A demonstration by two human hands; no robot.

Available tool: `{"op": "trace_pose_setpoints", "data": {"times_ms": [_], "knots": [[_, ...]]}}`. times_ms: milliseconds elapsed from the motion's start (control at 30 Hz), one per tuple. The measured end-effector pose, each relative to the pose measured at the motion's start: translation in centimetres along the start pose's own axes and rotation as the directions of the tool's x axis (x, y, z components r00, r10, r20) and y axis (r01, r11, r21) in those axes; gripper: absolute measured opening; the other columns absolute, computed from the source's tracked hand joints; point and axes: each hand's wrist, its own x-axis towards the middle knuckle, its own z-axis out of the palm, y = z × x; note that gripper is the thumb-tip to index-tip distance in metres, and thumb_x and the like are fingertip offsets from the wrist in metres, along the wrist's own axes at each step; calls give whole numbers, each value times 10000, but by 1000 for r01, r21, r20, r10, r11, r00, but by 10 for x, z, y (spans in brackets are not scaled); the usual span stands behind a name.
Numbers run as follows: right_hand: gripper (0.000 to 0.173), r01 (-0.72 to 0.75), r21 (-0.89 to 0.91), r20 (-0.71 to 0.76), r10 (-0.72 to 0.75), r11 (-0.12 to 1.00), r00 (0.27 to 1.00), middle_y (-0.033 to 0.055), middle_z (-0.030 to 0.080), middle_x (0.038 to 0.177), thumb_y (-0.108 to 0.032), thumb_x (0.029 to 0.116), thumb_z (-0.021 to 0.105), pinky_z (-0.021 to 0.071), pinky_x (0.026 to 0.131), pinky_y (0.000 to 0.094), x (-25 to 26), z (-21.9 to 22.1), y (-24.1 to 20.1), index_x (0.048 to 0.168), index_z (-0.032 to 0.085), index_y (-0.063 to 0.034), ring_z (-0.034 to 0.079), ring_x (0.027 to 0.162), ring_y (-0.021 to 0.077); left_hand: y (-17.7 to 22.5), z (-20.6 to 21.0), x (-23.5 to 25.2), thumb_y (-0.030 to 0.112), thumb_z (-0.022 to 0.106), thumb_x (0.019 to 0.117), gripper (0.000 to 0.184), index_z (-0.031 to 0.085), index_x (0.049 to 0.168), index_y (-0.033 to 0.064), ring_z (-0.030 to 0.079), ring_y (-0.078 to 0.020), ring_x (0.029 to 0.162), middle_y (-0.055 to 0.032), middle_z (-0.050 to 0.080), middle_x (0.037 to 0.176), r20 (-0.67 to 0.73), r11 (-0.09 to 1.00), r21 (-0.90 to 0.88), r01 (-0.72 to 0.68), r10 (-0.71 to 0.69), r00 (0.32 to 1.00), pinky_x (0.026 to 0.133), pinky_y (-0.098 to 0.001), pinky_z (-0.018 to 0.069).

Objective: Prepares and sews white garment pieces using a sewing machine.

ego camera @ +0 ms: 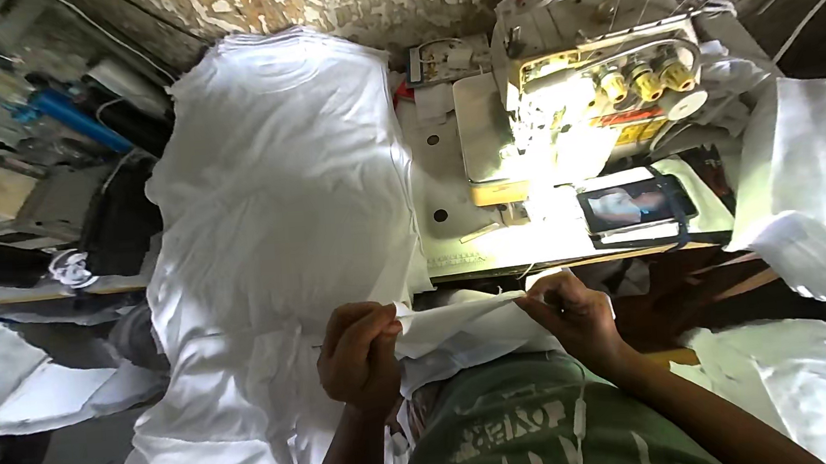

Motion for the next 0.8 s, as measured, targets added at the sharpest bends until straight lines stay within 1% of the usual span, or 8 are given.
{"op": "trace_pose_setpoints", "data": {"times_ms": [133, 333, 467, 533, 567, 633, 700, 800], "knots": [[209, -9, 9, -11, 9, 1000, 1000, -19, 533, 659, -119, 950, 658, 351, 589, 38, 1, 1, -1, 1003, 693, 81, 404, 596, -107, 7, -5, -6, 282, 524, 1074, 190, 636, 988, 155, 572, 117, 927, 113, 595, 959, 12, 1000, -3, -25, 25, 1000, 815, -57, 467], [181, -66, 74, 32, 64, 995, 997, -51, 534, 671, -112, 965, 636, 344, 584, 39, 3, 2, -3, 997, 689, 58, 400, 604, -119, 15, -10, -7, 275, 490, 1087, 185, 621, 1022, 162, 567, 90, 994, 104, 592, 994, 64, 998, 5, -56, 56, 996, 872, -74, 448], [155, -188, 170, 87, 175, 967, 981, -96, 544, 696, -114, 968, 624, 374, 586, 51, 7, 4, -1, 1005, 687, 22, 430, 612, -123, 10, -5, -7, 276, 491, 1084, 158, 628, 1024, 224, 599, 66, 1024, 151, 588, 1001, 53, 998, -57, -8, 11, 999, 1014, -207, 499], [143, -239, 225, 118, 217, 945, 969, -103, 558, 709, -106, 969, 624, 390, 593, 57, 10, 5, -1, 1008, 682, 19, 448, 619, -123, 10, -2, -9, 288, 509, 1077, 162, 654, 1023, 241, 615, 88, 998, 184, 617, 1017, 27, 996, -62, 66, -64, 998, 934, -166, 535], [146, -256, 248, 130, 230, 934, 964, -99, 565, 718, -101, 968, 624, 393, 597, 60, 11, 5, -1, 1011, 680, 27, 452, 625, -120, 10, -1, -9, 259, 513, 1069, 167, 665, 1017, 213, 598, 107, 988, 180, 622, 1020, 14, 994, -45, 101, -101, 995, 884, -117, 512], [150, -265, 287, 148, 230, 920, 962, -93, 571, 731, -92, 971, 618, 395, 607, 63, 15, 2, -6, 1018, 675, 38, 455, 635, -120, 7, -4, -1, 203, 530, 1050, 161, 672, 996, 152, 572, 122, 1005, 159, 633, 1017, 12, 991, 2, 131, -131, 991, 881, -85, 467], [137, -220, 343, 147, 179, 913, 973, -84, 595, 754, -70, 971, 608, 406, 622, 66, 21, -2, -14, 1014, 670, 45, 466, 653, -120, 3, -7, 20, 179, 530, 1046, 161, 667, 980, 125, 567, 110, 1021, 141, 642, 1012, 32, 995, 48, 83, -84, 996, 904, -102, 456], [125, -98, 399, 81, 71, 912, 994, -65, 617, 783, -40, 970, 602, 408, 631, 61, 28, -7, -20, 1010, 669, 57, 468, 669, -124, -7, 3, 69, 227, 521, 1071, 217, 640, 967, 78, 569, 70, 991, 66, 625, 978, 81, 987, 108, -122, 113, 990, 884, -129, 450]]}}
